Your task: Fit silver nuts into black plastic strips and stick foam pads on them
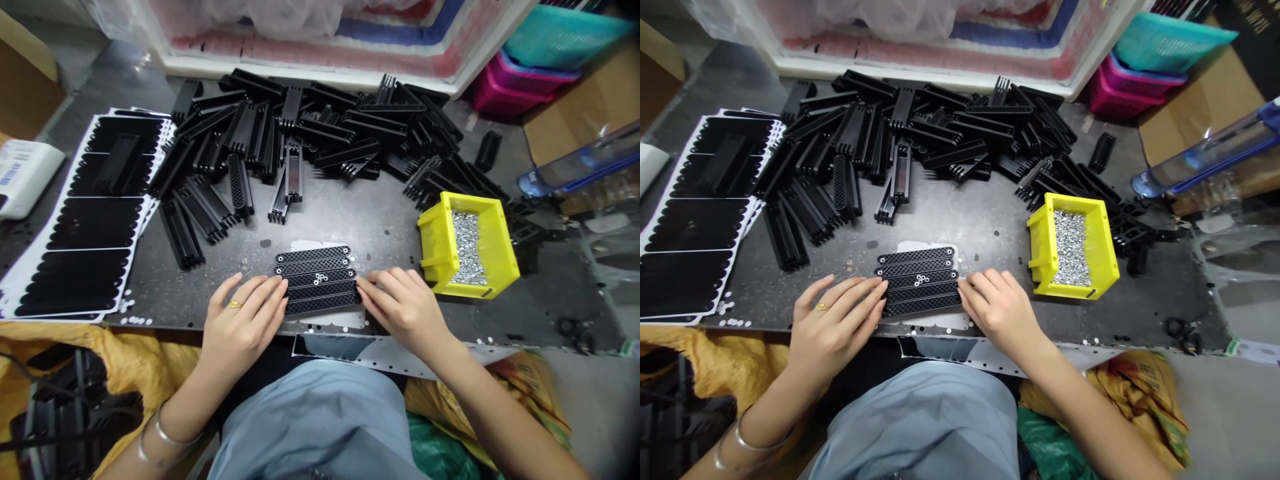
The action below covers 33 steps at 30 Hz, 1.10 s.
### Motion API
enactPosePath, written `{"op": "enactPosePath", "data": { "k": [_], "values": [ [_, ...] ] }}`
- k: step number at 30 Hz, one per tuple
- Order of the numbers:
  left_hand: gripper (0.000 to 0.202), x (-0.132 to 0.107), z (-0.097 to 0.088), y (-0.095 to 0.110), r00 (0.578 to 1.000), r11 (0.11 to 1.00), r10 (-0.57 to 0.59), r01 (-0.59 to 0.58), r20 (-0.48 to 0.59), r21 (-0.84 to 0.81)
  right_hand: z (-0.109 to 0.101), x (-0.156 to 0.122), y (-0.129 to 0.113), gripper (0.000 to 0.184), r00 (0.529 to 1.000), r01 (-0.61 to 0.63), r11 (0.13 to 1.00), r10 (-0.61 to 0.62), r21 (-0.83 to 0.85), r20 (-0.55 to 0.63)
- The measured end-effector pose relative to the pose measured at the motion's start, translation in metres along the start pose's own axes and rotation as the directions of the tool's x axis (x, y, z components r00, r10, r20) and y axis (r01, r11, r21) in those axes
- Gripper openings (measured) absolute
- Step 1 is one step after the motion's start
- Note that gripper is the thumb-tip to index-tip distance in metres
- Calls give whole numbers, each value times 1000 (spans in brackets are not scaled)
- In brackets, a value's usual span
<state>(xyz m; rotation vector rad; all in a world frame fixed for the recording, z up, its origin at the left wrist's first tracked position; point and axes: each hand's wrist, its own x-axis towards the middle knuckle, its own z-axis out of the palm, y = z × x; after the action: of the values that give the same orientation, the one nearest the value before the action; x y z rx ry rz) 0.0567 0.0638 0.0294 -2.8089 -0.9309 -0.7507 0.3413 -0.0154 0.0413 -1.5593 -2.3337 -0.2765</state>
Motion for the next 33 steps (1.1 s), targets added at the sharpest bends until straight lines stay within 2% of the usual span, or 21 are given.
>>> {"op": "enactPosePath", "data": {
  "k": [6,10,14,17,20,25,29,33],
  "values": [
    [31,-2,-2,-7,999,999,32,-32,17,11,-6,-7,3,29,984,179,981,-178,-68,30],
    [29,0,-5,-11,996,998,65,-64,54,-8,-11,-3,6,28,967,249,965,-243,-81,75],
    [24,11,-2,0,997,996,22,-16,69,-87,-10,1,-1,23,937,327,939,-308,-103,167],
    [25,23,8,12,994,984,54,-37,92,-175,-10,1,-6,23,932,345,926,-318,-154,176],
    [23,28,15,15,994,978,94,-81,57,-194,-12,2,-6,27,947,303,942,-281,-143,157],
    [15,13,7,-1,998,981,63,-60,11,-186,4,21,-9,22,997,42,998,-45,54,62],
    [13,1,-3,-9,1000,982,27,-26,5,-186,25,36,-16,16,997,-71,944,76,323,-1],
    [15,-5,-1,-4,999,978,40,-41,-10,-204,14,15,-10,9,988,-141,898,156,416,-2]
  ]
}}
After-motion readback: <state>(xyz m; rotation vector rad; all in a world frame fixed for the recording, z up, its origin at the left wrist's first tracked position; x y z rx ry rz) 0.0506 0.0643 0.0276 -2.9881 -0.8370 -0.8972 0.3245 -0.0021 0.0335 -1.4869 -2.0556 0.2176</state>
